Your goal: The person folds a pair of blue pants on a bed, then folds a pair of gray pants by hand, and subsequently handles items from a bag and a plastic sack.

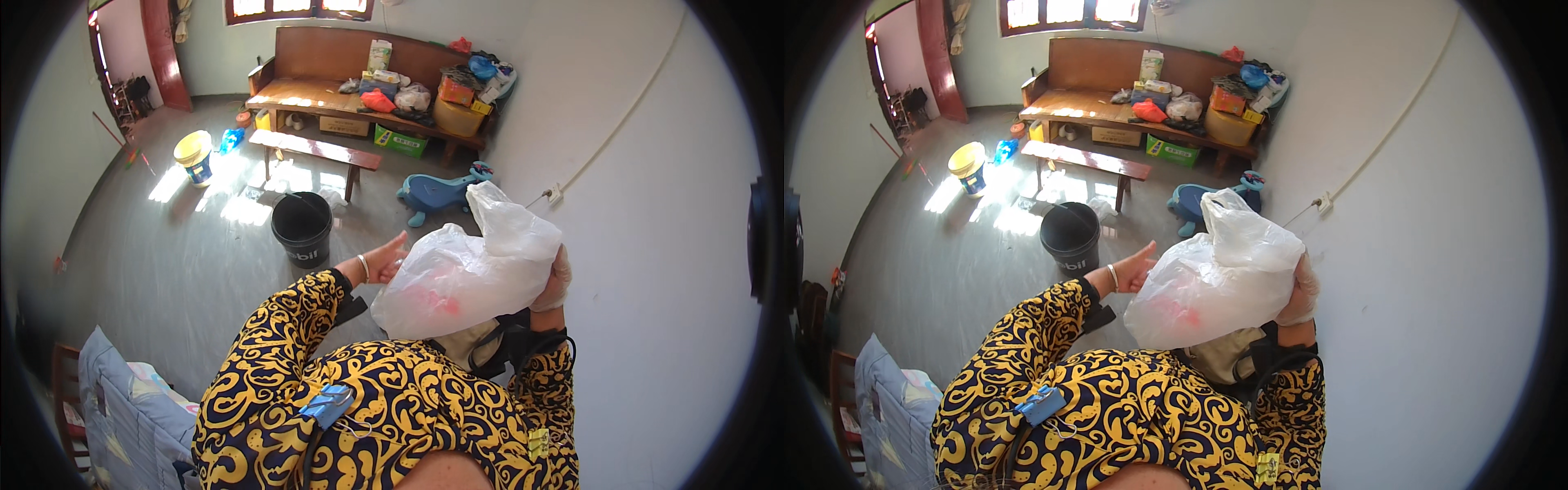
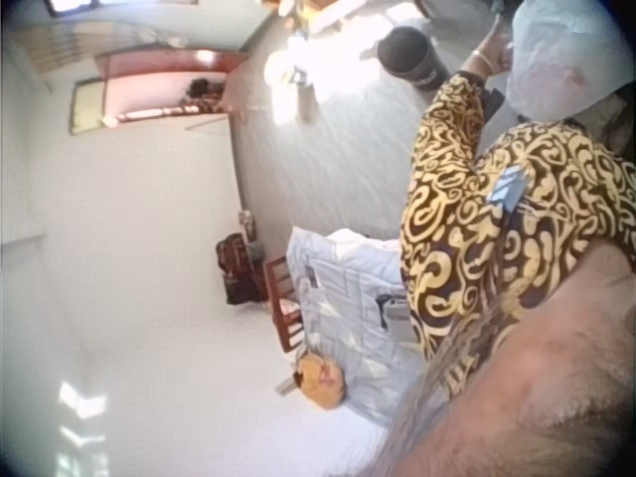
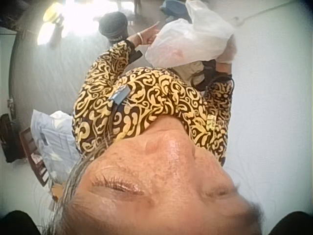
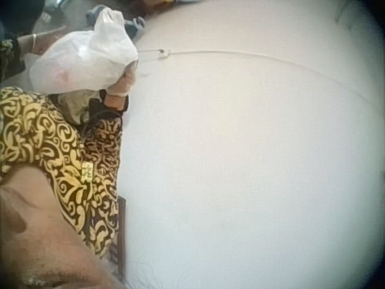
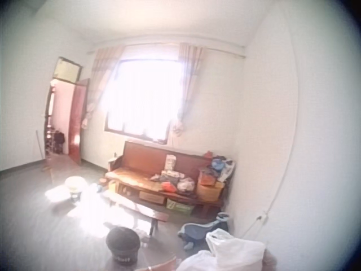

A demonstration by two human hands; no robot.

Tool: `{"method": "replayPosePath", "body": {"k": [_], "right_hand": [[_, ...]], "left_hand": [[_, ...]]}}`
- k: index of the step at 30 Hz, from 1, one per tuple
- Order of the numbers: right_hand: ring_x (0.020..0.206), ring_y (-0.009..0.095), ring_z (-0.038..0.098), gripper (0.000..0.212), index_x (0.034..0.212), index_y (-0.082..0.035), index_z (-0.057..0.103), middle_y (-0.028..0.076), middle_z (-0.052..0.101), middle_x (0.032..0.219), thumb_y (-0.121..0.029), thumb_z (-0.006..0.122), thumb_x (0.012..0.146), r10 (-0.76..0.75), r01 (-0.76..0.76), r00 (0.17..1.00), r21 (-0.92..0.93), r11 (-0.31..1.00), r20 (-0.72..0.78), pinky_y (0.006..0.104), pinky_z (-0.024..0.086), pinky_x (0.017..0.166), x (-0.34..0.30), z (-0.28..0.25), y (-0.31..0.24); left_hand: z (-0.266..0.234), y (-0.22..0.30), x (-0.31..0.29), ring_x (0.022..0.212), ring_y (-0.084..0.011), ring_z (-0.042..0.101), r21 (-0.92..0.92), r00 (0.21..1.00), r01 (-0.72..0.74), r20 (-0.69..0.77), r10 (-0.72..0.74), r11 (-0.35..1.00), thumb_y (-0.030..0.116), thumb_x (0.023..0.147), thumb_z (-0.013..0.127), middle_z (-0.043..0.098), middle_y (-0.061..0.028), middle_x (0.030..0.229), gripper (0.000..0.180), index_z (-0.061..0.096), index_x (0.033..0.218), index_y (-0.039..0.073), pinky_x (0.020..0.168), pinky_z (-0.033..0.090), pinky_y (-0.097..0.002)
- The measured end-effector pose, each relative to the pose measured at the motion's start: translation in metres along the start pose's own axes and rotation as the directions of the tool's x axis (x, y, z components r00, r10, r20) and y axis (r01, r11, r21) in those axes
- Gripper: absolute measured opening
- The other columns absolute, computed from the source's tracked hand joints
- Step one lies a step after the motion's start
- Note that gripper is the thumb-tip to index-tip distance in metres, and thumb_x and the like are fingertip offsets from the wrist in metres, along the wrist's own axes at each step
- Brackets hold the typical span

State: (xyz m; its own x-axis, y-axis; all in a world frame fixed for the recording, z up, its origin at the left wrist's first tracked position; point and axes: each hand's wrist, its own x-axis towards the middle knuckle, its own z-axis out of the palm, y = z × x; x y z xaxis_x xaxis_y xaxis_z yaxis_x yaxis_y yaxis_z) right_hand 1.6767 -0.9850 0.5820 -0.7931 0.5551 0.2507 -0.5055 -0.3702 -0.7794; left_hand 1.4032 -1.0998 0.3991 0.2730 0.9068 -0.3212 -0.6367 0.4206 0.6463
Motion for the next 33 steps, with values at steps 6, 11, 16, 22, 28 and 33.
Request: {"method": "replayPosePath", "body": {"k": [6,11,16,22,28,33], "right_hand": [[0.095,0.023,0.053,0.045,0.111,-0.001,0.047,0.011,0.053,0.108,-0.037,0.048,0.084,-0.107,0.075,0.98,-0.186,0.98,-0.169,0.0352,0.044,0.084,-0.003,0.003,-0.008],[0.087,0.022,0.054,0.031,0.106,0.0,0.05,0.01,0.056,0.097,-0.024,0.045,0.087,-0.054,-0.097,0.855,-0.261,0.96,-0.515,0.0328,0.046,0.077,-0.012,-0.14,0.003],[0.081,0.02,0.054,0.025,0.106,-0.006,0.051,0.008,0.055,0.095,-0.015,0.048,0.084,-0.033,-0.442,0.588,-0.355,0.824,-0.808,0.0327,0.047,0.07,-0.073,-0.261,0.095],[0.079,0.017,0.055,0.027,0.109,-0.006,0.049,0.006,0.054,0.095,-0.006,0.049,0.083,0.072,-0.255,0.662,-0.134,0.958,-0.746,0.0295,0.047,0.071,-0.072,-0.17,0.098],[0.07,0.016,0.057,0.017,0.092,0.0,0.054,0.007,0.058,0.082,-0.002,0.047,0.078,0.485,-0.638,0.685,-0.124,0.76,-0.544,0.0264,0.049,0.064,-0.14,-0.183,0.066],[0.047,0.008,0.049,0.023,0.093,-0.003,0.061,0.002,0.06,0.068,-0.016,0.064,0.075,0.868,-0.925,0.279,-0.358,0.128,-0.411,0.019,0.04,0.044,-0.162,-0.146,0.058]], "left_hand": [[-0.009,-0.01,0.001,0.086,-0.0113,0.058,-0.013,0.985,-0.167,-0.048,0.166,0.986,0.019,0.081,0.058,0.058,-0.0042,0.099,0.039,0.047,0.116,0.007,0.067,0.05,-0.024],[0.013,0.022,-0.024,0.063,-0.0075,0.055,0.094,0.702,-0.632,-0.353,0.619,0.769,0.011,0.077,0.061,0.058,-0.0022,0.088,0.046,0.043,0.119,0.009,0.049,0.045,-0.0205],[0.008,-0.006,-0.046,0.041,-0.0026,0.033,0.302,0.793,-0.422,-0.333,0.51,0.854,0.013,0.078,0.061,0.05,0.0049,0.066,0.052,0.038,0.124,0.012,0.034,0.023,-0.0179],[-0.012,-0.022,-0.092,0.04,-0.0022,0.031,0.271,0.809,-0.374,-0.372,0.455,0.887,0.017,0.081,0.058,0.048,0.0056,0.062,0.043,0.043,0.121,0.014,0.034,0.022,-0.0164],[0.02,-0.037,-0.124,0.051,-0.0077,0.045,0.58,0.872,0.347,-0.489,-0.026,0.737,0.02,0.077,0.061,0.057,-0.0005,0.074,0.032,0.058,0.108,0.013,0.043,0.035,-0.0205],[0.033,-0.062,-0.128,0.087,-0.0225,0.054,0.878,0.908,0.406,-0.355,-0.222,0.253,0.026,0.073,0.066,0.058,-0.0118,0.098,0.045,0.053,0.115,0.016,0.078,0.041,-0.0284]]}}
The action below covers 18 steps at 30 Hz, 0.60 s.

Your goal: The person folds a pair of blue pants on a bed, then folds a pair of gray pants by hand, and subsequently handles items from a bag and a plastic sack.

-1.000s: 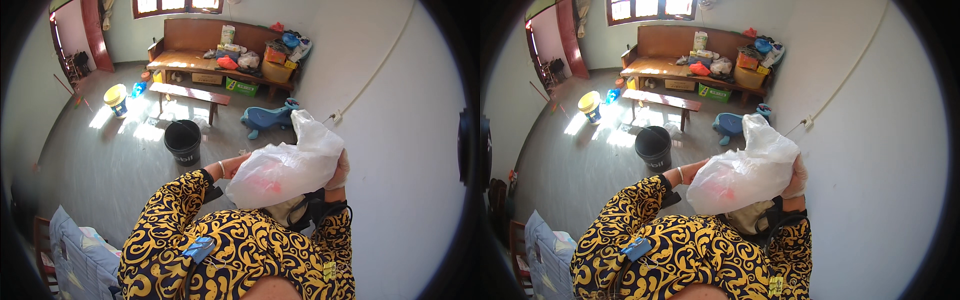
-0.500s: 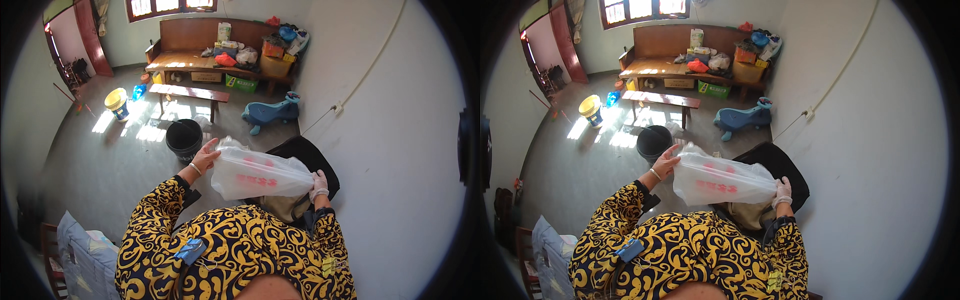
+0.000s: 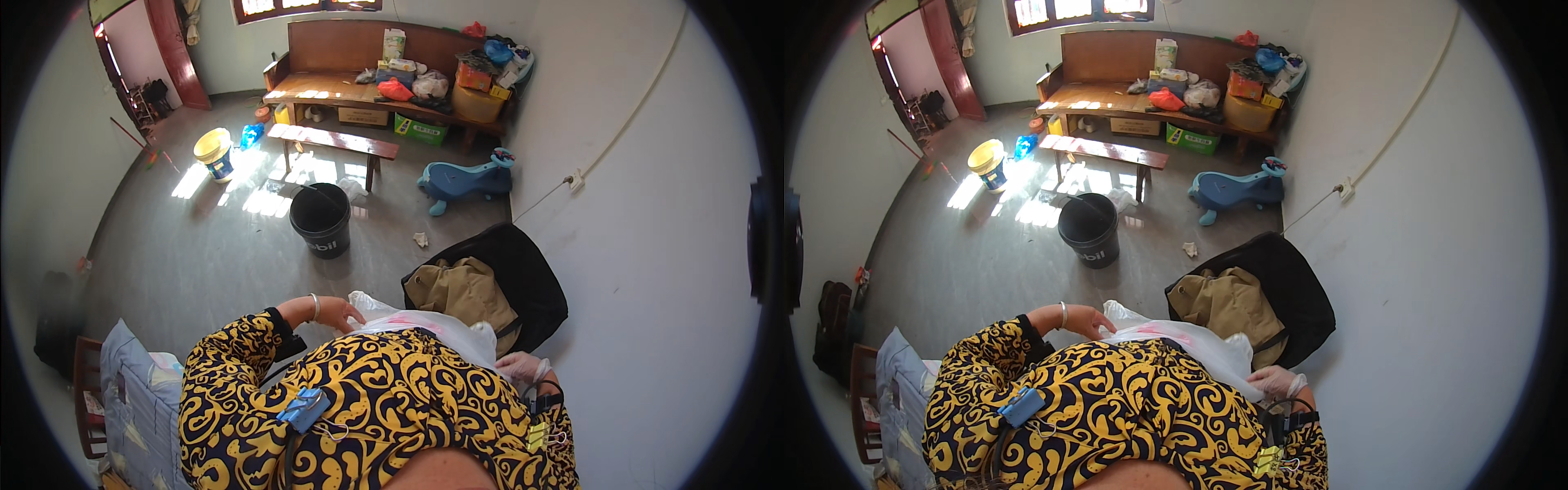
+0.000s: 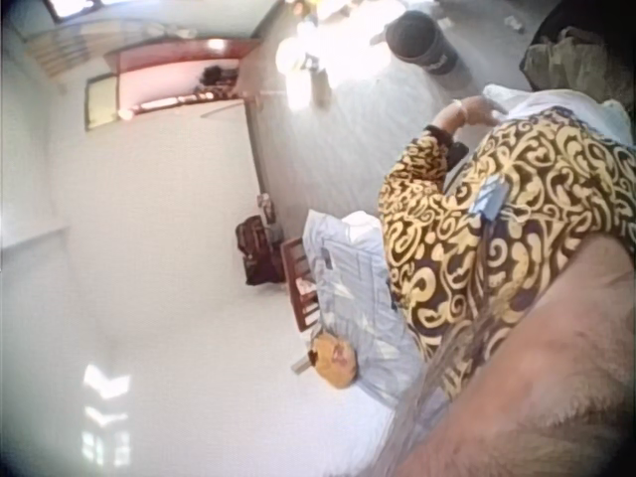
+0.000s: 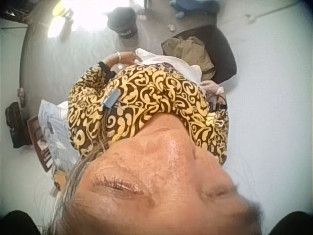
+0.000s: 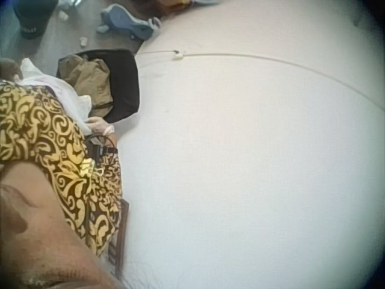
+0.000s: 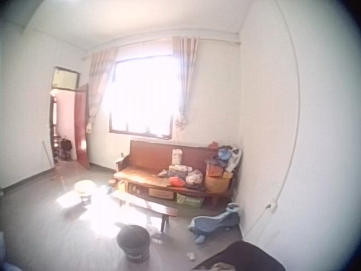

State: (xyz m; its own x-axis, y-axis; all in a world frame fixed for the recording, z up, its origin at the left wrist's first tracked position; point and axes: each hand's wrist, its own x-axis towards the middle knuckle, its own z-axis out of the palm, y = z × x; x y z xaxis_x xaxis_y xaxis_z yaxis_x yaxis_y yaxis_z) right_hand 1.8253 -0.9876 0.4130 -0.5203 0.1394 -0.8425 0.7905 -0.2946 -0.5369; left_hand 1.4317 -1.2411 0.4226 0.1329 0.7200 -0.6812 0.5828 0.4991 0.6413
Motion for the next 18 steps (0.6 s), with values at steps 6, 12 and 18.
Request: {"method": "replayPosePath", "body": {"k": [6,12,18], "right_hand": [[0.076,0.012,0.055,0.034,0.104,-0.002,0.057,0.003,0.061,0.085,-0.012,0.066,0.072,0.016,0.044,0.954,-0.192,0.98,0.298,0.0261,0.044,0.074,-0.001,0.012,-0.007],[0.096,0.011,0.048,0.049,0.112,-0.002,0.051,0.004,0.056,0.105,-0.011,0.07,0.068,-0.516,0.577,0.793,-0.672,0.465,0.325,0.024,0.037,0.086,0.022,-0.001,0.029],[0.1,0.01,0.045,0.049,0.116,-0.002,0.046,0.005,0.053,0.11,-0.008,0.066,0.072,-0.258,0.285,0.89,-0.016,0.958,0.376,0.0245,0.035,0.09,-0.042,0.035,-0.029]], "left_hand": [[0.007,0.015,-0.004,0.101,-0.0272,0.05,0.357,0.908,-0.287,-0.194,0.371,0.889,0.027,0.071,0.068,0.048,-0.0148,0.118,0.054,0.047,0.12,0.017,0.086,0.04,-0.0334],[0.011,0.01,0.003,0.098,-0.0215,0.052,-0.01,0.991,-0.131,0.008,0.131,0.991,0.026,0.079,0.058,0.056,-0.0136,0.108,0.051,0.042,0.125,0.011,0.086,0.038,-0.0305],[0.028,-0.029,0.022,0.079,-0.0124,0.049,-0.423,0.99,-0.09,0.059,0.127,0.902,0.04,0.08,0.052,0.057,-0.0053,0.091,0.056,0.043,0.122,0.005,0.066,0.041,-0.0257]]}}
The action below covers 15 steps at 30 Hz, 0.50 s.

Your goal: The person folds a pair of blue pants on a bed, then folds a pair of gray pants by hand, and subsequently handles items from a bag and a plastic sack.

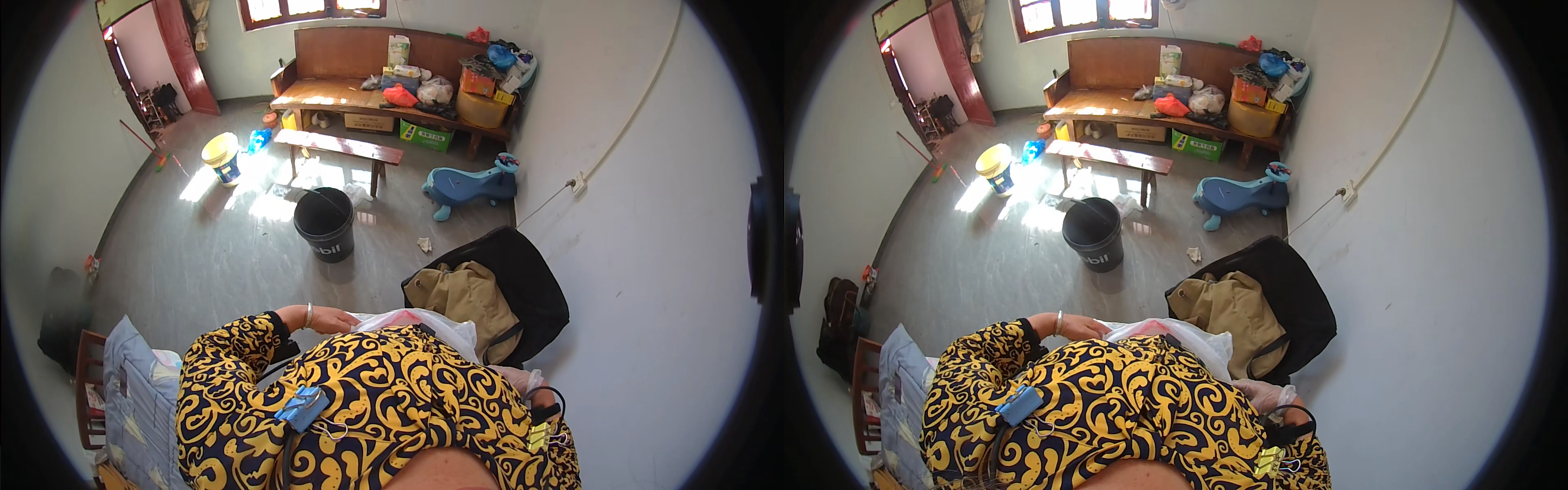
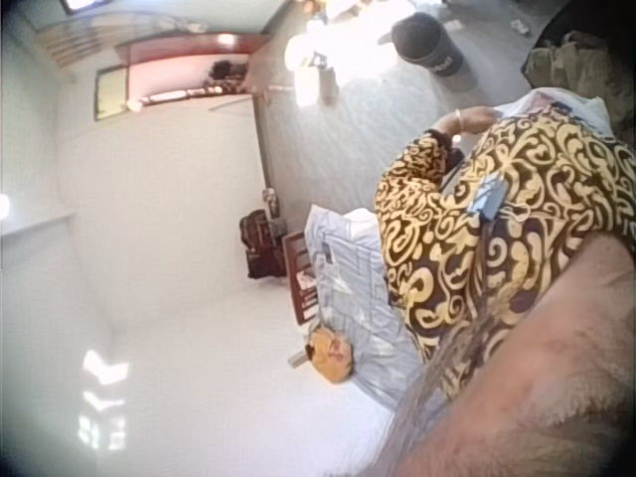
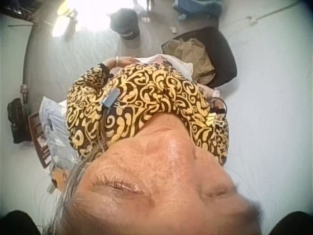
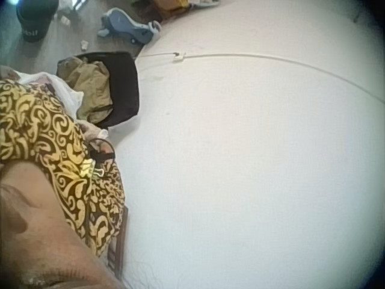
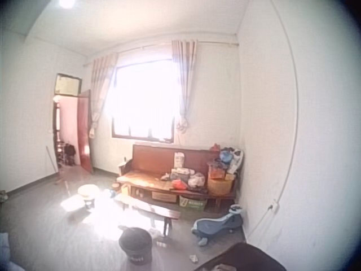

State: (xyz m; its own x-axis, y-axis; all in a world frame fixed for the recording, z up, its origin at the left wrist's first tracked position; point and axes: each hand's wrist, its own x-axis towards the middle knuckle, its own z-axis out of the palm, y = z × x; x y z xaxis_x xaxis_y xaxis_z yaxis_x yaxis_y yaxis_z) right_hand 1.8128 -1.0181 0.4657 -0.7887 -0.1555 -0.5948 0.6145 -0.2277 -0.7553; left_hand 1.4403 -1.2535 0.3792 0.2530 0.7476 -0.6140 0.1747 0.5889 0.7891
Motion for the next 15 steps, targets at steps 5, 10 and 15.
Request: {"method": "replayPosePath", "body": {"k": [5,10,15], "right_hand": [[0.1,0.012,0.045,0.044,0.112,-0.002,0.05,0.004,0.052,0.107,-0.012,0.067,0.073,-0.128,0.125,0.992,-0.215,0.969,-0.002,0.0244,0.036,0.089,0.004,-0.008,-0.006],[0.092,0.011,0.049,0.034,0.106,-0.002,0.054,0.003,0.055,0.096,-0.015,0.064,0.076,-0.35,0.279,0.93,-0.401,0.873,-0.115,0.0243,0.038,0.084,0.032,-0.032,0.037],[0.081,0.009,0.051,0.021,0.095,-0.002,0.056,0.0,0.056,0.091,-0.016,0.06,0.08,-0.269,0.268,0.94,-0.033,0.963,-0.209,0.0213,0.042,0.075,0.055,-0.034,0.04]], "left_hand": [[0.001,0.001,0.015,0.062,-0.008,0.045,-0.067,0.994,0.112,0.026,-0.11,0.991,0.058,0.078,0.045,0.055,-0.0039,0.088,0.068,0.048,0.117,0.002,0.045,0.034,-0.0182],[-0.001,0.009,0.025,0.078,-0.0146,0.052,0.104,0.988,0.142,0.042,-0.147,0.984,0.056,0.08,0.045,0.057,-0.008,0.089,0.065,0.051,0.113,0.002,0.062,0.042,-0.0245],[0.008,0.041,0.014,0.084,-0.0145,0.051,0.178,0.993,0.074,-0.103,-0.056,0.981,0.044,0.082,0.051,0.057,-0.0052,0.089,0.051,0.056,0.103,-0.001,0.072,0.043,-0.0253]]}}
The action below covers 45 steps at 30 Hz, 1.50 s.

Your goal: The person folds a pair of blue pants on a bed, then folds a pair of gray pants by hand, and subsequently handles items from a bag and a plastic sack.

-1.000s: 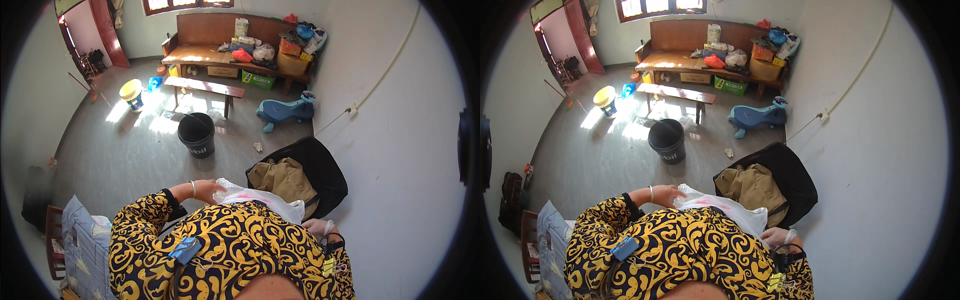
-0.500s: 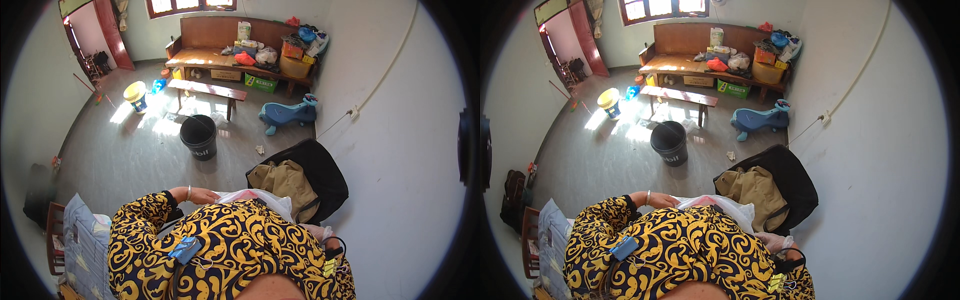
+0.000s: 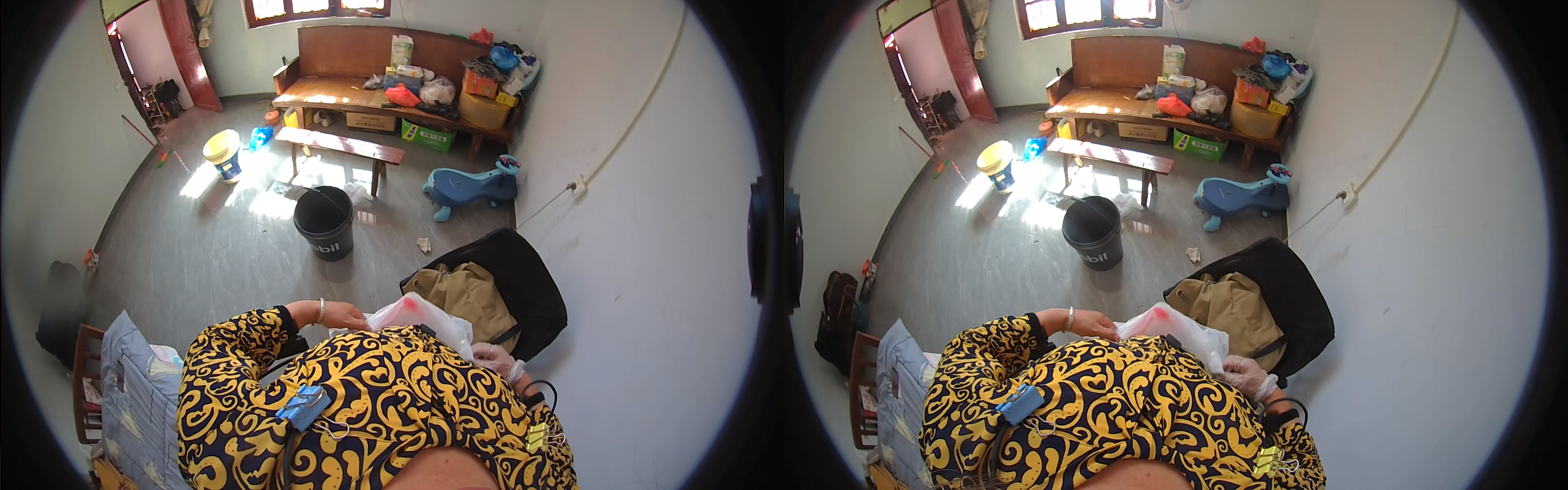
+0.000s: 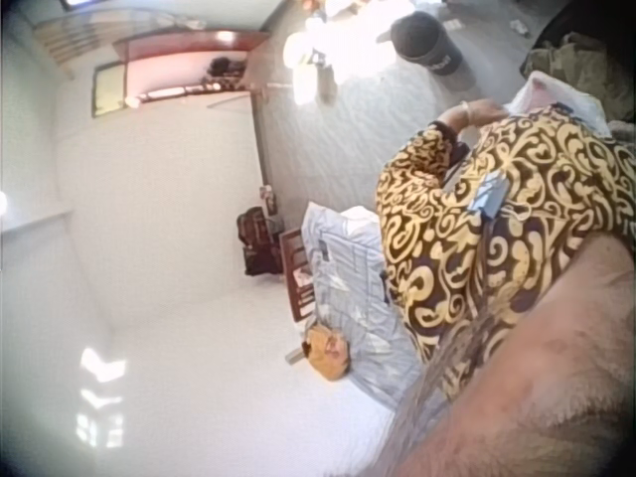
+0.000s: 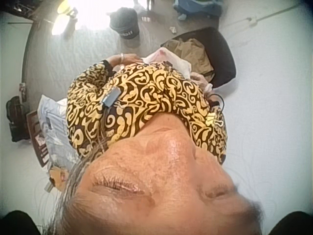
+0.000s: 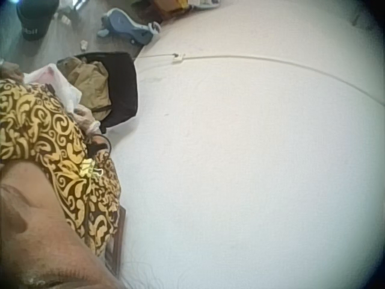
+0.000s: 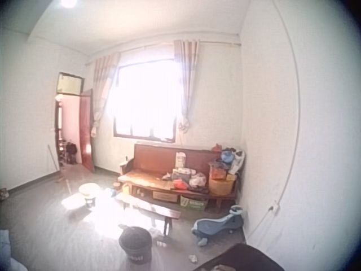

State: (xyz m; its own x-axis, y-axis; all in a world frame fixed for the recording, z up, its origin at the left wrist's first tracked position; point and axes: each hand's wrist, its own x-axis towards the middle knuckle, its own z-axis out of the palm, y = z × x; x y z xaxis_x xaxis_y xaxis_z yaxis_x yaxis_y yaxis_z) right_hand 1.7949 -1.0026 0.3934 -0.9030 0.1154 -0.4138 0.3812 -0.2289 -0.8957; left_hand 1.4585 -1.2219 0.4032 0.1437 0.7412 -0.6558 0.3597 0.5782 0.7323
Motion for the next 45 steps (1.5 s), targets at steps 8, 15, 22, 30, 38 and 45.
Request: {"method": "replayPosePath", "body": {"k": [8,15,22,30,38,45], "right_hand": [[0.089,0.029,0.052,0.017,0.09,-0.004,0.059,0.015,0.054,0.098,-0.011,0.06,0.074,-0.689,0.616,0.669,-0.727,0.303,0.28,0.0339,0.042,0.077,0.08,0.027,-0.093],[0.1,0.034,0.047,0.031,0.1,-0.007,0.053,0.017,0.048,0.108,-0.015,0.058,0.07,-0.665,0.417,0.665,-0.908,-0.049,0.341,0.0397,0.038,0.086,0.124,0.072,-0.129],[0.106,0.032,0.042,0.049,0.112,-0.009,0.048,0.017,0.044,0.112,-0.016,0.063,0.066,-0.483,0.198,0.866,-0.976,0.086,0.133,0.0371,0.035,0.092,0.129,0.025,-0.087],[0.114,0.016,0.038,0.078,0.131,-0.008,0.028,0.007,0.038,0.127,-0.024,0.071,0.067,-0.738,0.626,0.593,-0.391,0.675,-0.323,0.0315,0.03,0.093,0.085,0.001,-0.156],[0.108,0.018,0.043,0.05,0.119,0.001,0.043,0.012,0.048,0.116,-0.039,0.031,0.09,-0.282,0.216,0.894,0.217,0.952,0.347,0.0306,0.031,0.094,0.11,0.05,-0.159],[0.106,0.014,0.041,0.06,0.128,-0.006,0.03,0.007,0.043,0.121,-0.04,0.051,0.083,0.002,-0.309,0.865,0.529,0.791,0.502,0.027,0.032,0.093,0.096,0.029,-0.086]], "left_hand": [[-0.016,0.061,0.007,0.044,-0.0052,0.036,-0.382,0.965,-0.175,-0.25,0.08,0.908,0.039,0.08,0.057,0.048,0.0011,0.065,0.037,0.059,0.099,0.008,0.038,0.028,-0.0193],[-0.028,0.112,0.021,0.044,-0.0035,0.038,-0.389,0.836,-0.426,-0.515,0.191,0.817,0.033,0.077,0.062,0.053,0.0037,0.069,0.035,0.056,0.102,0.008,0.034,0.026,-0.0174],[-0.056,0.08,0.016,0.063,-0.0021,0.049,0.268,0.456,-0.6,-0.659,0.598,0.754,0.011,0.079,0.059,0.06,0.0015,0.078,0.024,0.058,0.101,0.002,0.053,0.043,-0.0188],[-0.082,0.059,-0.001,0.073,-0.0164,0.058,0.504,0.653,-0.51,-0.3,0.695,0.697,0.002,0.071,0.06,0.062,-0.0103,0.083,0.024,0.059,0.094,0.0,0.068,0.045,-0.0262],[-0.053,0.096,-0.016,0.077,-0.0127,0.054,0.24,0.81,-0.581,0.08,0.581,0.778,0.008,0.075,0.059,0.061,-0.0074,0.086,0.026,0.058,0.1,0.001,0.073,0.043,-0.025],[-0.066,0.055,-0.011,0.076,-0.0081,0.053,-0.054,0.907,-0.393,-0.184,0.378,0.918,0.012,0.079,0.057,0.06,-0.0021,0.085,0.026,0.057,0.101,0.0,0.071,0.043,-0.0219]]}}
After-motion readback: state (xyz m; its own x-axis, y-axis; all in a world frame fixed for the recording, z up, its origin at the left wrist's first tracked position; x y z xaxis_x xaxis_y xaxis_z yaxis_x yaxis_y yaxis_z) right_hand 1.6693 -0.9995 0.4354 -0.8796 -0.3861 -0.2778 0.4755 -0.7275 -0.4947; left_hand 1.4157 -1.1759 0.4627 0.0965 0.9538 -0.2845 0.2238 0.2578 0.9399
